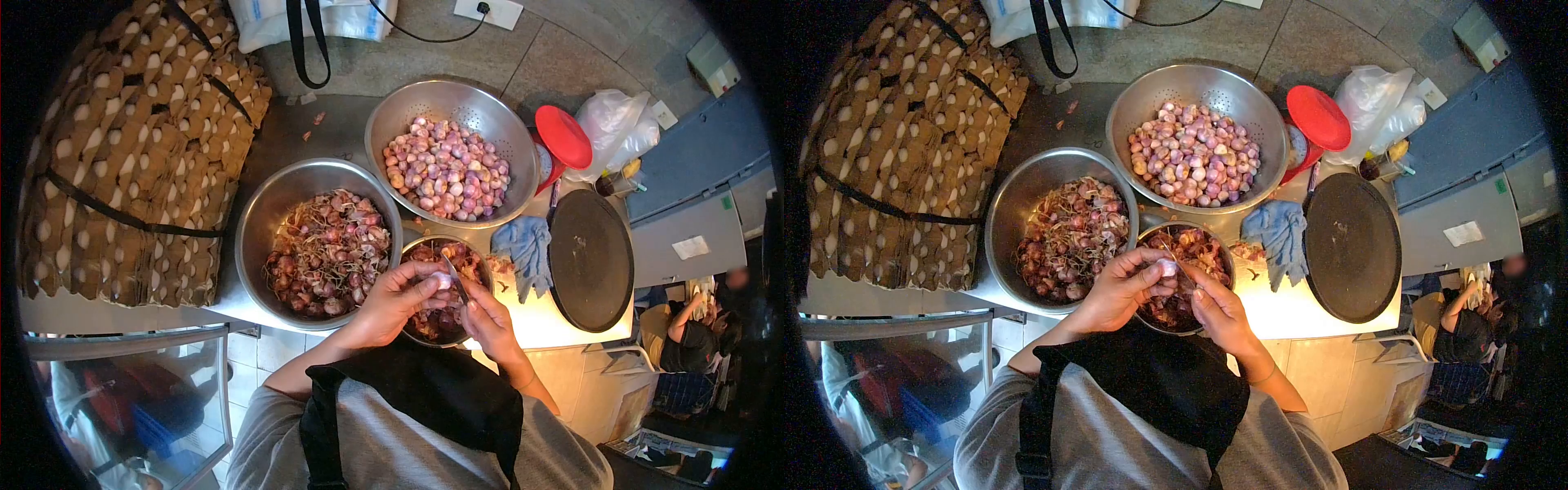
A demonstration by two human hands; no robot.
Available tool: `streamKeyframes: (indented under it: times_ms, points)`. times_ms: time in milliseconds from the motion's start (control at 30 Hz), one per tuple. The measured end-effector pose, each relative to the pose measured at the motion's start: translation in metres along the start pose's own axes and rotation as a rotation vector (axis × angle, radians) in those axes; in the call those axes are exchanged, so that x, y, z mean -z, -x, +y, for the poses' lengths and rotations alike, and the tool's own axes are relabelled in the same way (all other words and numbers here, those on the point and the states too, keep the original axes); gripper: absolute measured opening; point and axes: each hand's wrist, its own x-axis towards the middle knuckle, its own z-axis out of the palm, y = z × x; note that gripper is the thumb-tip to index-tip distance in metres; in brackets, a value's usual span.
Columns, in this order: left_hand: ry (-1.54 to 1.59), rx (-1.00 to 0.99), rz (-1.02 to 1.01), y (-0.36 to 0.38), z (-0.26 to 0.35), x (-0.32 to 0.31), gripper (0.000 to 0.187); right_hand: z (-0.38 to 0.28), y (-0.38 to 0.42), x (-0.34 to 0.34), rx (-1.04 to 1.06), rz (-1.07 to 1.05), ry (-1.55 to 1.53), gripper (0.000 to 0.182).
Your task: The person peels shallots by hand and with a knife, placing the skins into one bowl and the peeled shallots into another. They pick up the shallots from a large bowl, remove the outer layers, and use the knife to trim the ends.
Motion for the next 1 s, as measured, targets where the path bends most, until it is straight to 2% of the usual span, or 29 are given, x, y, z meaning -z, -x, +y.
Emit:
streamKeyframes:
  times_ms: [67, 133, 267, 400, 467, 567, 667, 733, 800, 1000]
  points:
    - [-0.005, 0.009, 0.007, -0.001, -0.001, 0.001, 0.026, 0.0, 0.0, 0.003, -0.026, 0.0, -0.021, 0.041]
    - [0.019, 0.038, -0.048, 0.001, 0.0, 0.0, 0.024, 0.006, -0.003, 0.007, -0.013, 0.118, 0.201, 0.04]
    - [0.104, 0.041, -0.117, 0.002, 0.002, 0.002, 0.019, 0.011, -0.005, 0.014, 0.033, 0.252, 0.378, 0.038]
    - [0.14, 0.063, -0.103, 0.0, 0.004, 0.004, 0.017, -0.004, -0.002, 0.007, 0.017, 0.213, 0.296, 0.039]
    - [0.156, 0.054, -0.079, 0.0, 0.004, 0.001, 0.018, -0.007, 0.002, 0.008, -0.108, 0.167, 0.143, 0.039]
    - [0.031, 0.002, -0.044, -0.002, 0.0, 0.003, 0.019, -0.009, 0.004, 0.006, -0.085, 0.051, -0.055, 0.039]
    - [0.006, 0.005, -0.006, -0.001, 0.005, -0.003, 0.02, -0.017, 0.005, -0.002, -0.085, -0.026, 0.06, 0.039]
    - [-0.05, -0.019, -0.003, -0.001, 0.004, 0.0, 0.02, -0.011, 0.002, -0.002, 0.043, -0.009, 0.271, 0.039]
    - [-0.08, -0.032, 0.013, 0.0, 0.005, 0.001, 0.021, -0.009, 0.0, -0.002, 0.078, 0.003, 0.377, 0.039]
    - [-0.096, -0.034, 0.026, 0.001, 0.01, -0.004, 0.029, -0.007, 0.0, 0.007, -0.058, 0.081, 0.206, 0.039]
